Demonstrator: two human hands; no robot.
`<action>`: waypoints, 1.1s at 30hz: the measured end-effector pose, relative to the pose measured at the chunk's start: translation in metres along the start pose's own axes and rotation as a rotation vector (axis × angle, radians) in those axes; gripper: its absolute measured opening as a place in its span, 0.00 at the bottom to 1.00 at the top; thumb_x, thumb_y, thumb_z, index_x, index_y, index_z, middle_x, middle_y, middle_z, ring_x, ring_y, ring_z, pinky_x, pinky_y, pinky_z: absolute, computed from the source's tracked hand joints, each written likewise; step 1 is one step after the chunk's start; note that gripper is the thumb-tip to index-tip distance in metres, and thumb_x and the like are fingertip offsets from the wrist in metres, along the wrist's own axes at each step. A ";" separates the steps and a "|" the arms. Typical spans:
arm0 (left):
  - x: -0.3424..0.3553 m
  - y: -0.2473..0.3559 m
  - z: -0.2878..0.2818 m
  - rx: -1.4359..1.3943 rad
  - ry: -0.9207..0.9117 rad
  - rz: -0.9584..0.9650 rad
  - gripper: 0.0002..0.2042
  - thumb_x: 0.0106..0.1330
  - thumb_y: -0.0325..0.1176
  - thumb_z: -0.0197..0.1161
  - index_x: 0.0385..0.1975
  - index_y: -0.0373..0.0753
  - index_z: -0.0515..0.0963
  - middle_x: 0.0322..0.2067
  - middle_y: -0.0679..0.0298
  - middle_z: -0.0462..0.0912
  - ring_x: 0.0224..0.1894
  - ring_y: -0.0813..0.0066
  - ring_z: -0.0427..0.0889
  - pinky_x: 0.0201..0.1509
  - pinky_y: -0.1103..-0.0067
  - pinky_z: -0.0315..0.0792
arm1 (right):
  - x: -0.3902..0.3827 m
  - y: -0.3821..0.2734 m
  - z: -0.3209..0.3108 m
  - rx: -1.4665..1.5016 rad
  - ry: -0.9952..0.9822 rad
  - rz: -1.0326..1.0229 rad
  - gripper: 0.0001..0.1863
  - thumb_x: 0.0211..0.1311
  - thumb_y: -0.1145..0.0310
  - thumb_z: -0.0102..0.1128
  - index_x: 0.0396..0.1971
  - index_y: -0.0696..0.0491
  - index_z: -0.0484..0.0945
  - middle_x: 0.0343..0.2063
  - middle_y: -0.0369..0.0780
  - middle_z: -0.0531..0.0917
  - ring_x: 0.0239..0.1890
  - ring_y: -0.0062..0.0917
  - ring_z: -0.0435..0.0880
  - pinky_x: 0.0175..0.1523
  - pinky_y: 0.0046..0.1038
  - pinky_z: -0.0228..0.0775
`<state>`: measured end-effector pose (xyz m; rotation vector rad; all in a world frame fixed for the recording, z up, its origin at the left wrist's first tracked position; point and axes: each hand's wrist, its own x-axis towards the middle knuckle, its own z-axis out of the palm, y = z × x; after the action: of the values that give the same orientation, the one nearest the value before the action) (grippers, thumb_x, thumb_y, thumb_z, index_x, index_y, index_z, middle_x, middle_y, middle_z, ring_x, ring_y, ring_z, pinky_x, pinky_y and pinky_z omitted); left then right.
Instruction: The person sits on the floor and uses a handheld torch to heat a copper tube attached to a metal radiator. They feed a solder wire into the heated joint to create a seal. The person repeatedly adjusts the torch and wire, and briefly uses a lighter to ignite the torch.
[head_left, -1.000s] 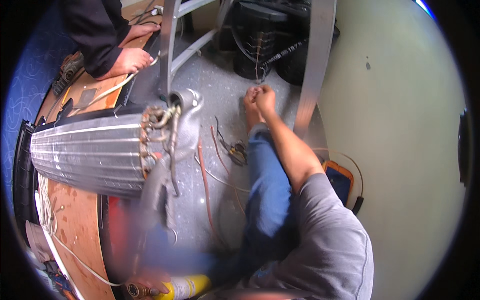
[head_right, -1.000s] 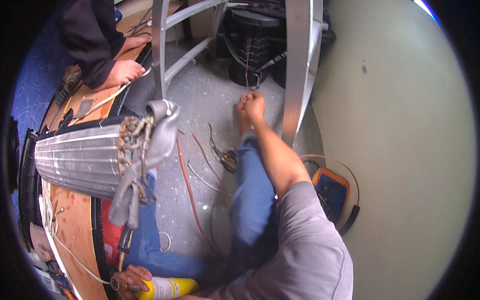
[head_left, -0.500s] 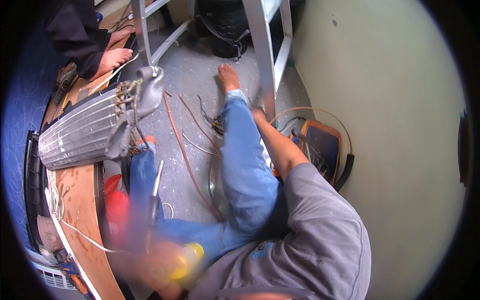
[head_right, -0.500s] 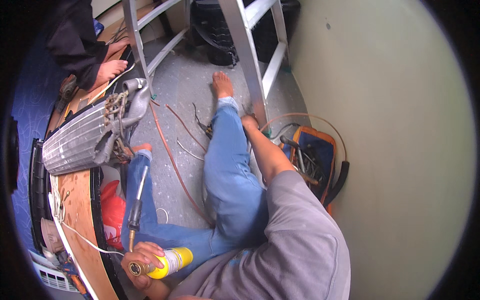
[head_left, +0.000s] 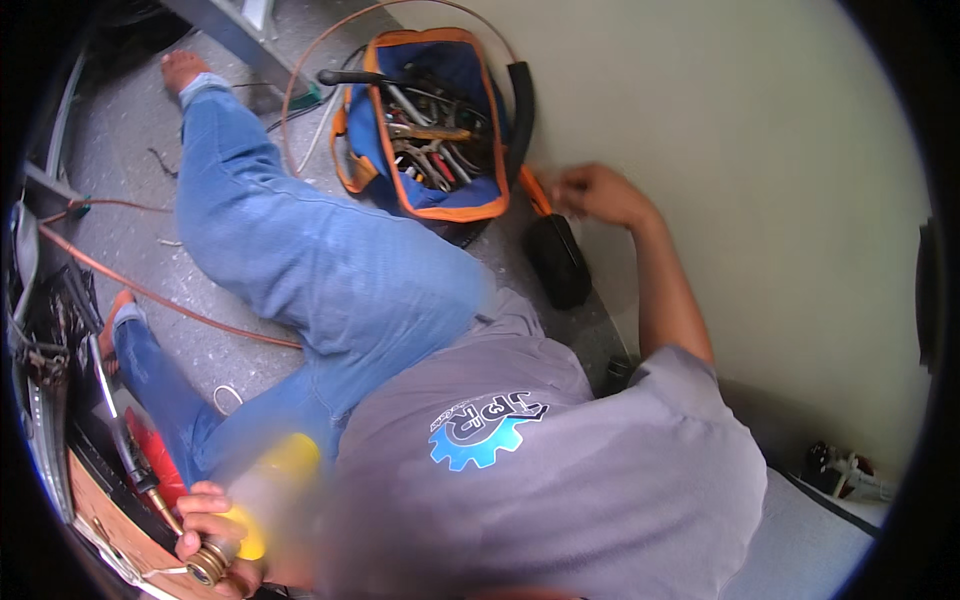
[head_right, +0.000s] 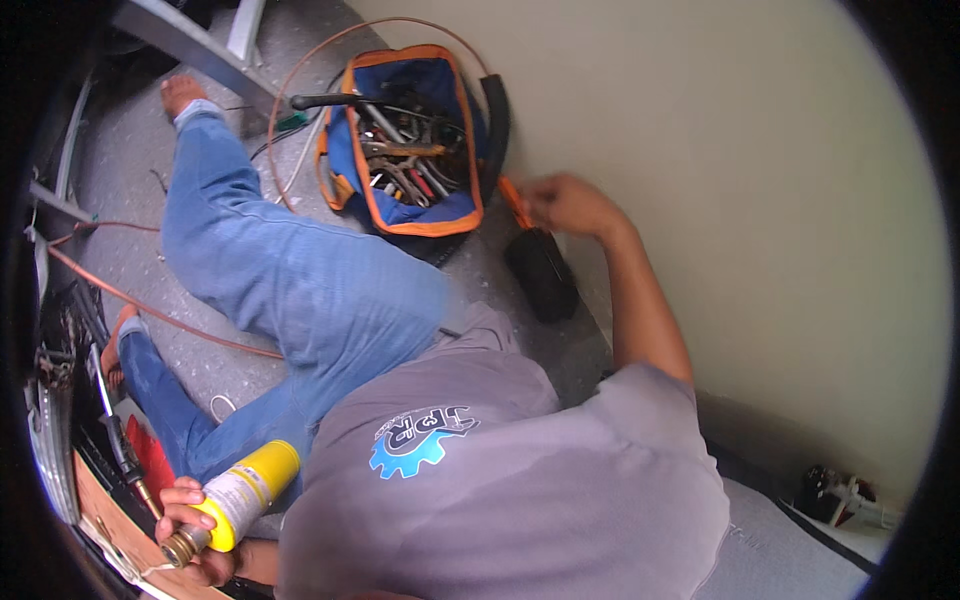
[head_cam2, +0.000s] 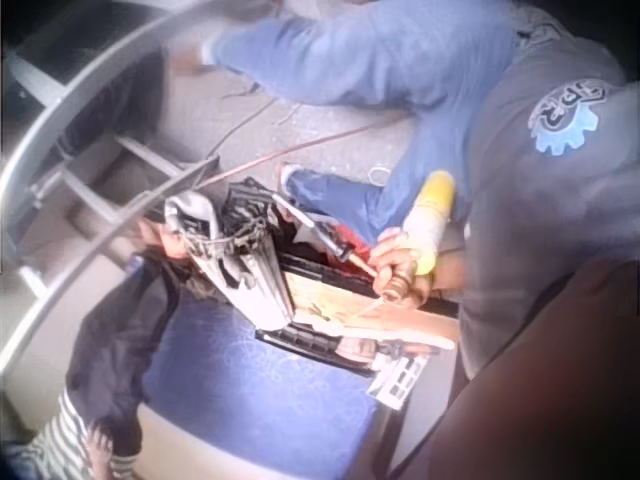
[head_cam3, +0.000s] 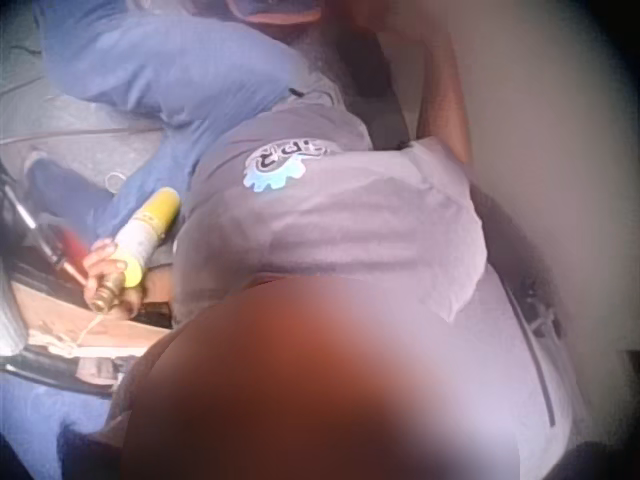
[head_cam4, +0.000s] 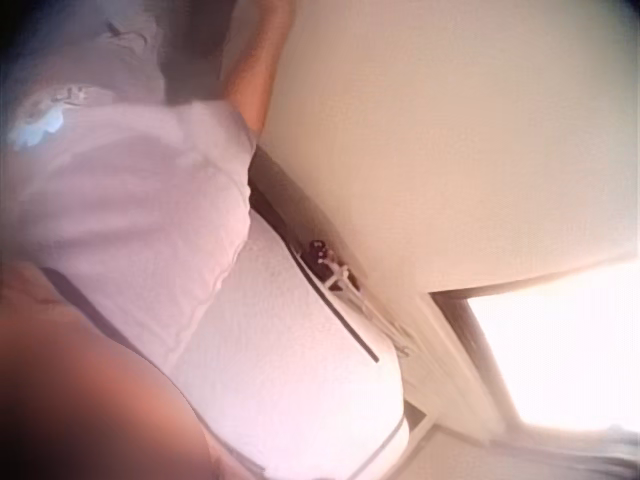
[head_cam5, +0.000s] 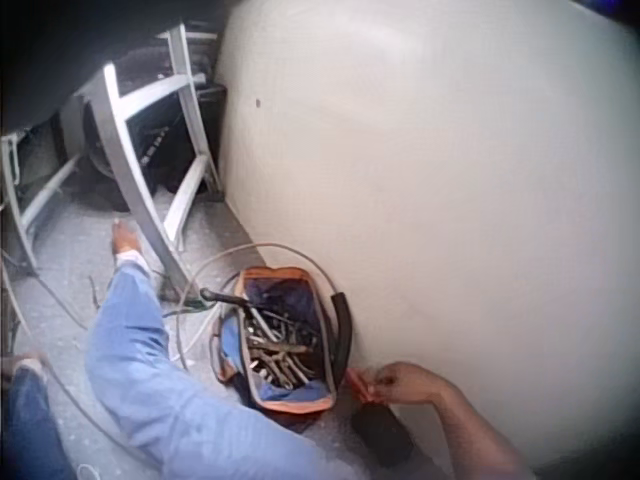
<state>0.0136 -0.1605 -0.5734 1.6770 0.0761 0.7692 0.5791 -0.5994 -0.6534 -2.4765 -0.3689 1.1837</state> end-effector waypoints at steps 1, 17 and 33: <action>-0.001 -0.001 0.000 0.010 0.020 0.005 0.35 0.83 0.64 0.48 0.79 0.46 0.72 0.36 0.66 0.81 0.52 0.57 0.77 0.63 0.52 0.68 | -0.012 0.031 0.012 -0.154 0.006 0.179 0.18 0.78 0.55 0.73 0.49 0.57 0.92 0.35 0.43 0.94 0.41 0.28 0.93 0.49 0.35 0.85; 0.015 0.012 0.035 -0.043 0.154 0.028 0.28 0.83 0.55 0.58 0.71 0.40 0.78 0.32 0.59 0.86 0.46 0.58 0.80 0.55 0.56 0.73 | 0.073 0.126 0.127 -0.413 0.532 -0.254 0.24 0.77 0.55 0.67 0.63 0.56 0.83 0.58 0.58 0.90 0.60 0.58 0.89 0.63 0.57 0.81; 0.066 0.033 0.071 0.045 0.106 0.012 0.26 0.58 0.39 0.90 0.50 0.28 0.88 0.32 0.53 0.92 0.41 0.56 0.91 0.48 0.61 0.86 | -0.110 -0.129 -0.036 0.370 0.278 -0.416 0.21 0.72 0.76 0.73 0.63 0.60 0.88 0.39 0.45 0.92 0.43 0.28 0.91 0.48 0.28 0.83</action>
<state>0.0898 -0.2003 -0.5183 1.6791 0.1588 0.8712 0.5306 -0.5340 -0.5006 -2.0706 -0.5032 0.6597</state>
